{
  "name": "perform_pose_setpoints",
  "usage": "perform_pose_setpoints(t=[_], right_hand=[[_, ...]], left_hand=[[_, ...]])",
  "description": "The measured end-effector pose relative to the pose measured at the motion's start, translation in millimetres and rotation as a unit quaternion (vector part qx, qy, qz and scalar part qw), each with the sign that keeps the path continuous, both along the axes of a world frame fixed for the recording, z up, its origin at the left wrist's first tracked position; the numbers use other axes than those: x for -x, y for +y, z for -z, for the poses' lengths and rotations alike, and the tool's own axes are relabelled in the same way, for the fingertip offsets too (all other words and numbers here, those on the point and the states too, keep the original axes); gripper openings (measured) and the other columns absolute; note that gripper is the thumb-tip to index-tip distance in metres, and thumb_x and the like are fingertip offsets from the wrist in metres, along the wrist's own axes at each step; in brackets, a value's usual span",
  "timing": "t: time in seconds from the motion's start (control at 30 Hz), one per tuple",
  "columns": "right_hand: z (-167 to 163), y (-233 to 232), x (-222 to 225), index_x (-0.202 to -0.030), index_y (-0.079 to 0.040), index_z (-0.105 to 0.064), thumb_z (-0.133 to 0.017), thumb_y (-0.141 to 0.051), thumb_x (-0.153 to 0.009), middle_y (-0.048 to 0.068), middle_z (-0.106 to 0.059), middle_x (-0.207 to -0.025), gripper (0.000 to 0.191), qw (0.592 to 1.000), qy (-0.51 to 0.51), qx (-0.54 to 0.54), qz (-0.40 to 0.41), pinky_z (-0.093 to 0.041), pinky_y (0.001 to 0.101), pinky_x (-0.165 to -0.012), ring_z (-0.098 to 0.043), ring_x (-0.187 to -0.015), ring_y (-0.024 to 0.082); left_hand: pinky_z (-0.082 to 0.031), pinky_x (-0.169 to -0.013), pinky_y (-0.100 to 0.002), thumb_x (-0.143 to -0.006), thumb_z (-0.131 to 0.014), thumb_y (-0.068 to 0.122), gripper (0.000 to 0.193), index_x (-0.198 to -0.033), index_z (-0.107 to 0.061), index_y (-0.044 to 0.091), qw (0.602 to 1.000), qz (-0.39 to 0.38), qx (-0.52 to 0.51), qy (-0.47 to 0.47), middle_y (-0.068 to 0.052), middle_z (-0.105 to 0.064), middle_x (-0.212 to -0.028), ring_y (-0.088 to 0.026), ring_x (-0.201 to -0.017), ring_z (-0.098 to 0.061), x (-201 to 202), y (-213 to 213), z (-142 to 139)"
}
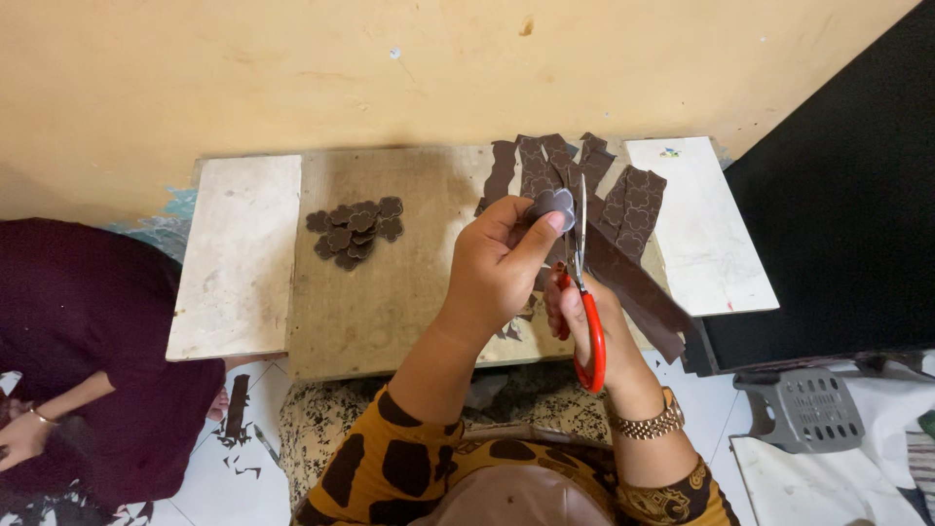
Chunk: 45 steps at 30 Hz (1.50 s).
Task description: The person uses red-handled scissors to cut flower-shaped pieces from a brown patterned sheet. They hold the sheet with the left hand and cut along the outlines, placing finished pieces into a growing pile on the table.
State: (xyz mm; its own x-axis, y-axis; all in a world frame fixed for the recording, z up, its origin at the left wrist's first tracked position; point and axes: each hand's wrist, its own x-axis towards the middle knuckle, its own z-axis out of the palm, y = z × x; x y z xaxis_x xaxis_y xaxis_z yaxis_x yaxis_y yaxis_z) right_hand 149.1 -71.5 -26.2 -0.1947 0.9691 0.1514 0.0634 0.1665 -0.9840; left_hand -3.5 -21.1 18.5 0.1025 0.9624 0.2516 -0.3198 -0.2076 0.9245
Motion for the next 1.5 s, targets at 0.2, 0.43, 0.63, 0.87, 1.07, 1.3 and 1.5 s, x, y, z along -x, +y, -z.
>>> perform_pose_setpoints(t=[0.2,0.43,0.63,0.87,1.07,1.3,1.5], right_hand=[[8,-1,-2,-0.097,-0.004,-0.054,-0.049,-0.065,-0.099,0.0,-0.045,-0.075,0.061,0.999,0.021,0.031,0.003,-0.04,0.0263,-0.057,-0.044,-0.066,0.011],[1,0,0,-0.099,-0.004,-0.054,-0.044,-0.07,-0.099,0.0,-0.049,-0.079,0.066,0.999,0.014,-0.019,-0.03,-0.043,0.0259,-0.062,-0.048,-0.07,0.011],[-6,0,4,-0.095,-0.005,-0.052,-0.041,-0.072,-0.1,0.0,-0.049,-0.077,0.068,0.999,0.007,-0.031,-0.032,-0.042,0.0255,-0.06,-0.047,-0.068,0.011],[-5,-3,3,-0.093,-0.004,-0.051,-0.047,-0.069,-0.099,0.0,-0.042,-0.075,0.065,0.999,0.036,0.014,-0.031,-0.036,0.0262,-0.056,-0.04,-0.066,0.011],[-1,1,-2,-0.094,-0.005,-0.055,-0.038,-0.072,-0.104,0.0,-0.052,-0.081,0.07,0.996,-0.034,-0.066,-0.039,-0.042,0.0264,-0.068,-0.049,-0.075,0.011],[-1,2,-1,-0.108,-0.003,-0.056,-0.042,-0.071,-0.098,0.001,-0.051,-0.081,0.07,0.999,-0.002,-0.042,-0.013,-0.044,0.028,-0.064,-0.049,-0.072,0.012],[-2,1,-7,-0.1,-0.002,-0.054,-0.045,-0.071,-0.099,0.002,-0.046,-0.079,0.07,1.0,-0.01,-0.016,-0.012,-0.041,0.0284,-0.062,-0.045,-0.07,0.013]], left_hand=[[-0.038,-0.059,-0.019,-0.1,-0.07,0.015,0.015,-0.096,-0.066,0.0,1.0,0.004,0.0,-0.007,0.007,-0.057,-0.076,0.0,-0.069,-0.047,1,3,2],[-0.045,-0.063,-0.021,-0.101,-0.067,0.016,0.014,-0.097,-0.063,0.003,0.999,0.01,-0.022,0.026,0.003,-0.06,-0.079,-0.003,-0.07,-0.053,2,1,0],[-0.053,-0.072,-0.022,-0.103,-0.061,0.017,0.013,-0.102,-0.061,0.004,0.999,0.047,-0.013,0.004,0.0,-0.065,-0.088,-0.006,-0.081,-0.063,1,3,4],[-0.046,-0.07,-0.023,-0.104,-0.062,0.015,0.013,-0.101,-0.061,0.003,0.998,0.052,-0.029,0.0,0.002,-0.06,-0.087,-0.004,-0.079,-0.052,5,5,7],[-0.046,-0.066,-0.022,-0.104,-0.062,0.017,0.015,-0.104,-0.063,0.002,0.998,0.052,-0.025,0.02,0.002,-0.062,-0.084,-0.003,-0.074,-0.054,5,2,-1],[-0.047,-0.062,-0.021,-0.103,-0.062,0.018,0.016,-0.105,-0.064,0.002,0.999,0.048,0.007,0.019,0.001,-0.064,-0.081,-0.004,-0.07,-0.057,-3,-2,-6],[-0.049,-0.072,-0.023,-0.102,-0.063,0.016,0.016,-0.103,-0.065,0.001,0.999,0.042,0.009,0.006,0.001,-0.065,-0.085,-0.006,-0.079,-0.058,-4,2,0]])
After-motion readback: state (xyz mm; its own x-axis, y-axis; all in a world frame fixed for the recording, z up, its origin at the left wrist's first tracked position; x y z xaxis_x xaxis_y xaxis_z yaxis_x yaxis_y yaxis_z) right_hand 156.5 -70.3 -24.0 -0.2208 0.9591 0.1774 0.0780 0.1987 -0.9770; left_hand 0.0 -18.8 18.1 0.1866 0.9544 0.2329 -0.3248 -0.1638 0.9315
